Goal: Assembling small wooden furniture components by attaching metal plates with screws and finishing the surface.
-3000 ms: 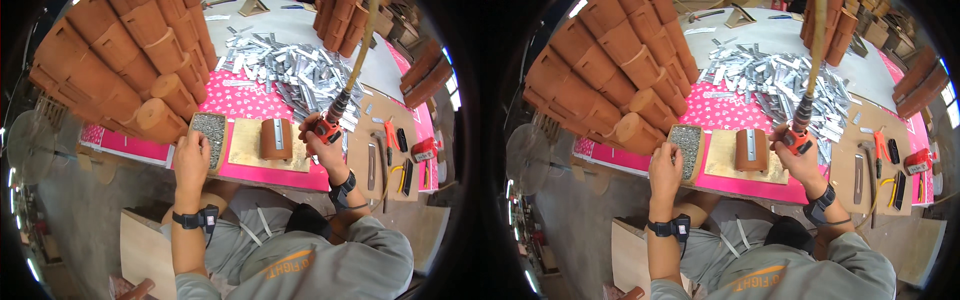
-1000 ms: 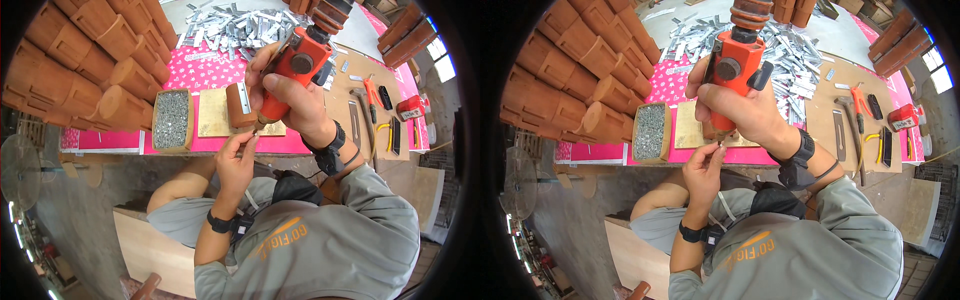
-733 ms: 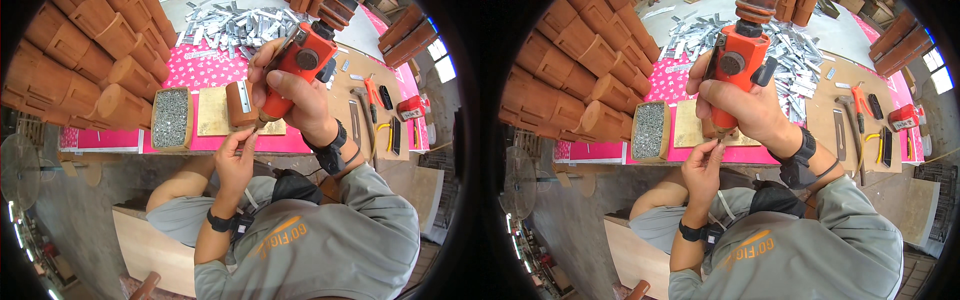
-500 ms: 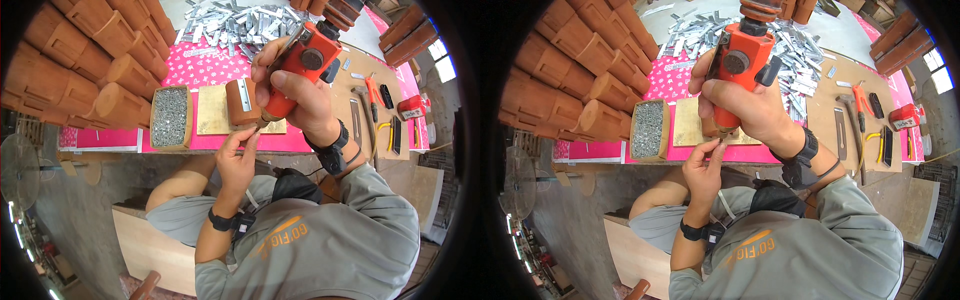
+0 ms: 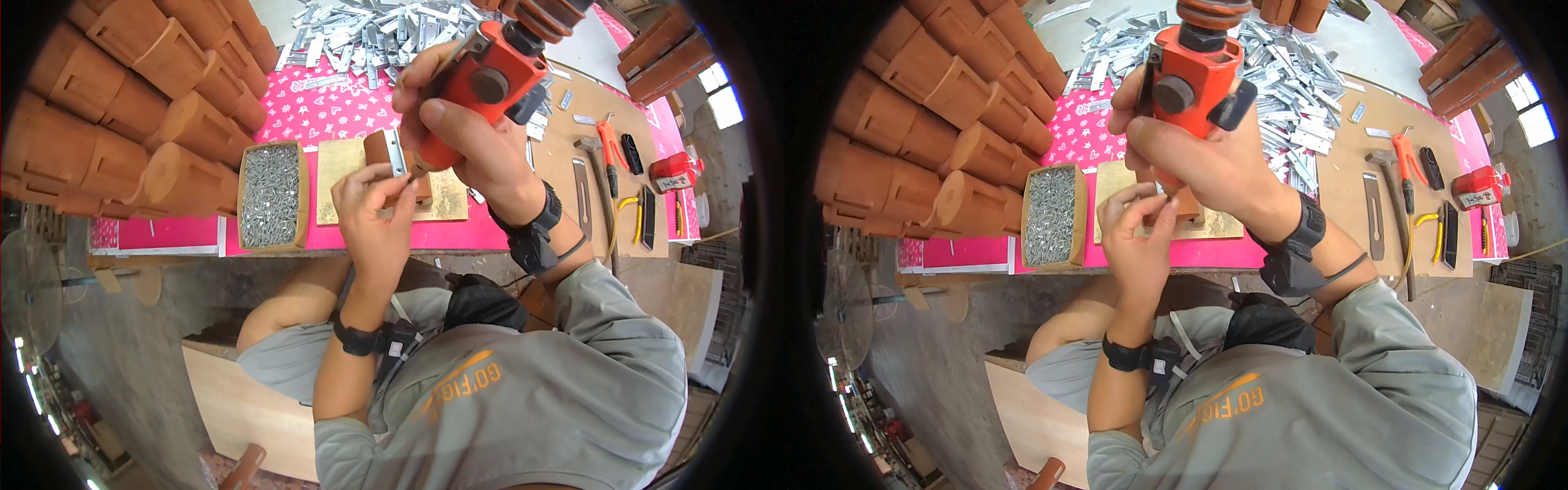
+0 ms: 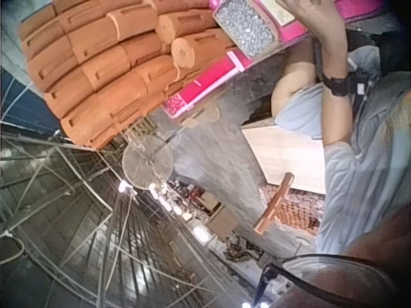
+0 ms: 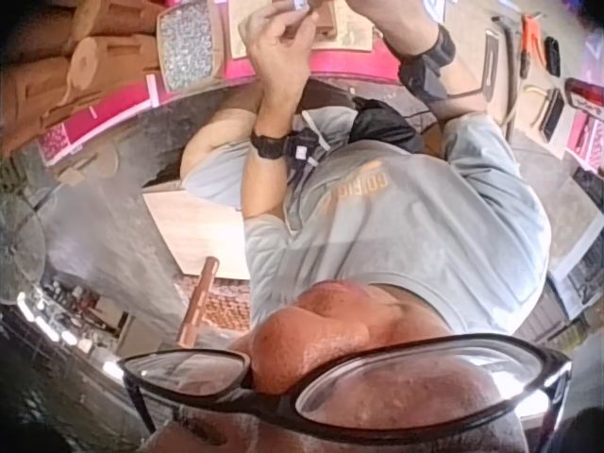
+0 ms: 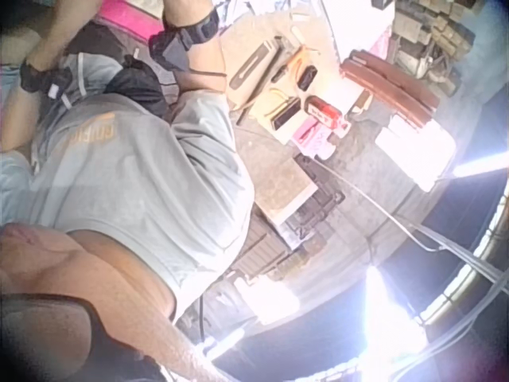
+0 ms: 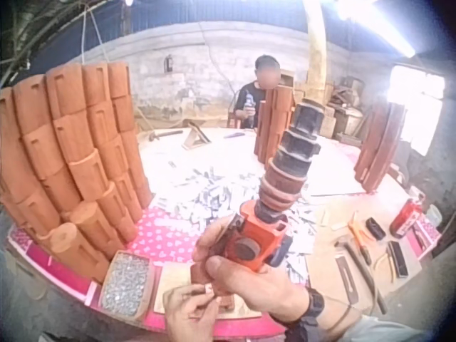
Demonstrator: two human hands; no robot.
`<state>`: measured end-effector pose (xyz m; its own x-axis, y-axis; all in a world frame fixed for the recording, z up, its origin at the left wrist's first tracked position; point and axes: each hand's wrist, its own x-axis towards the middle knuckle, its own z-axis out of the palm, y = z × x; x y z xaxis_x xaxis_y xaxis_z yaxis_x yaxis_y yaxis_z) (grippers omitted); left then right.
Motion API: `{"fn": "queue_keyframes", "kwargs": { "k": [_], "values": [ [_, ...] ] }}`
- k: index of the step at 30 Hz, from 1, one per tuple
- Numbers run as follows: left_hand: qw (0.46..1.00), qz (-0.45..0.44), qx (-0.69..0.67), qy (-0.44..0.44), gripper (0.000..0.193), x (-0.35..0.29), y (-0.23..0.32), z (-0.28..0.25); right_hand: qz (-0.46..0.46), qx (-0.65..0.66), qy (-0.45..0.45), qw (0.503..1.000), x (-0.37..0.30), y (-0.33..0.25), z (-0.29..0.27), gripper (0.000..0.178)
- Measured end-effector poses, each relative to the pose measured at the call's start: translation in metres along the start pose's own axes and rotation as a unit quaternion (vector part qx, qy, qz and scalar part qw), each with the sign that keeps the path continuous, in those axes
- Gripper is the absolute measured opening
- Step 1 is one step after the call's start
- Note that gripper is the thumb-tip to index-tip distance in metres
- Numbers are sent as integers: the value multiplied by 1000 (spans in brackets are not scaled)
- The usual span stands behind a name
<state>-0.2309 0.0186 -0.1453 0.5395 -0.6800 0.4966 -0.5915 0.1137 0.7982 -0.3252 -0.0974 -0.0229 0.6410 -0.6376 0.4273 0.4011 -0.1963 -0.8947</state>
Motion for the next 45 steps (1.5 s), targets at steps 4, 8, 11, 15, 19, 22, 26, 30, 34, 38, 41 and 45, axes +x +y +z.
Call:
{"fn": "queue_keyframes", "kwargs": {
  "k": [4,8,11,15,19,22,26,30,34,38,41,45],
  "values": [
    [999,-20,29,-16,14,22,-5,3,-13,31,49,998,16,13,1,22],
    [997,-72,-4,-33,16,23,-10,6,-12,-25,24,999,20,22,-2,25],
    [989,-133,-60,-35,16,21,-13,8,5,0,33,999,20,20,-2,25],
    [981,-164,-99,-30,17,16,-13,8,-2,-11,1,1000,19,20,-3,24],
    [978,-164,-125,-25,18,14,-13,8,-16,-19,-1,1000,19,25,1,24],
    [976,-163,-136,-44,29,10,-18,6,-2,-15,-13,1000,18,24,0,25],
    [991,-43,-112,-55,69,0,-17,4,3,-19,-7,1000,14,23,3,25],
    [991,-22,-108,-73,89,-7,-27,10,-19,-8,-8,1000,14,24,8,24],
    [991,-31,-106,-70,89,-7,-28,10,-16,9,5,1000,14,22,13,20],
    [988,-46,-131,-68,89,-9,-28,12,-25,2,6,1000,13,23,13,19],
    [992,-36,-105,-66,88,-10,-28,11,-14,-68,-37,997,12,23,8,27],
    [994,-25,-83,-62,88,-11,-28,12,-36,-85,-51,994,14,30,5,21]
  ]
}}
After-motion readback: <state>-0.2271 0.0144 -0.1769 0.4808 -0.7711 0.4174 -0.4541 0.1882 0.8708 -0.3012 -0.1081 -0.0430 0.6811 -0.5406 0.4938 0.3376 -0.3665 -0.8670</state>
